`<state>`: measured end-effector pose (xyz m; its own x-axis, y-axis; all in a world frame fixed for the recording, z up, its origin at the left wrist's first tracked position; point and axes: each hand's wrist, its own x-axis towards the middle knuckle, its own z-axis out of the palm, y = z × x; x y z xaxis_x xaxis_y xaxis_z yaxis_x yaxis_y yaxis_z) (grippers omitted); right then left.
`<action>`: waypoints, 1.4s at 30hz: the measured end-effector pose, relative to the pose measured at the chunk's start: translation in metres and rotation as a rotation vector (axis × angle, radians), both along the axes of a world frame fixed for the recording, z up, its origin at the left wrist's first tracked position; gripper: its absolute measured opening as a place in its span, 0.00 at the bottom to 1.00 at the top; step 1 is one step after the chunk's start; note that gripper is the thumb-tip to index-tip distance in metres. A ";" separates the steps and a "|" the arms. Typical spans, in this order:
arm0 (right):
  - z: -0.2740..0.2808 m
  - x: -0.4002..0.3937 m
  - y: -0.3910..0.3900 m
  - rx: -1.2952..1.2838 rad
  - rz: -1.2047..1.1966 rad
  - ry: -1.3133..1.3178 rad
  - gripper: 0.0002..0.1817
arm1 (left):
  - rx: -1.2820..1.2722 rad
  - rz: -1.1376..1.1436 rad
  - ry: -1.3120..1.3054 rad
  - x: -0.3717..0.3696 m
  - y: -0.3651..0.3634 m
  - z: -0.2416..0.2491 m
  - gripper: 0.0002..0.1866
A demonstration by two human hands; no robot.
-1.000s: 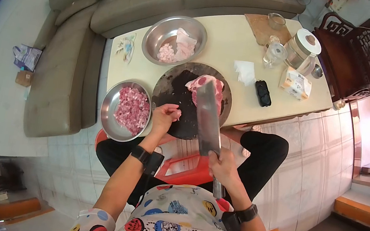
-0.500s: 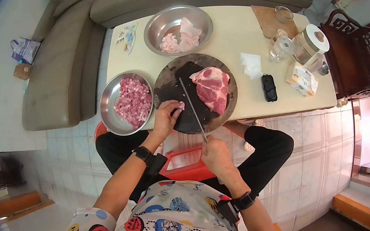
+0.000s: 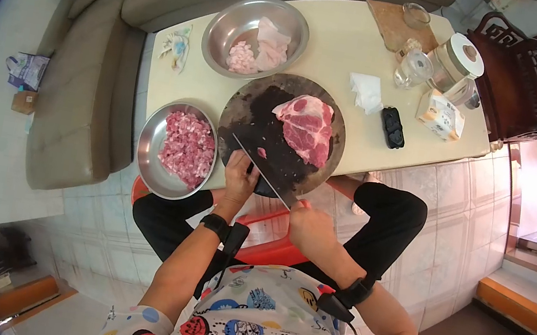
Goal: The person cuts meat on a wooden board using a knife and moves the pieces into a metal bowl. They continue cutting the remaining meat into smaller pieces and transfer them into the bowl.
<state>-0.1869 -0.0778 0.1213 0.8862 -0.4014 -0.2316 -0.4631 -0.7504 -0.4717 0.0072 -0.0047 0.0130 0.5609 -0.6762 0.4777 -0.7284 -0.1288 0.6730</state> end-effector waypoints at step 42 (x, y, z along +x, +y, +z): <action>-0.014 0.012 -0.007 0.248 -0.302 -0.235 0.09 | 0.194 0.185 0.430 -0.012 0.005 -0.001 0.05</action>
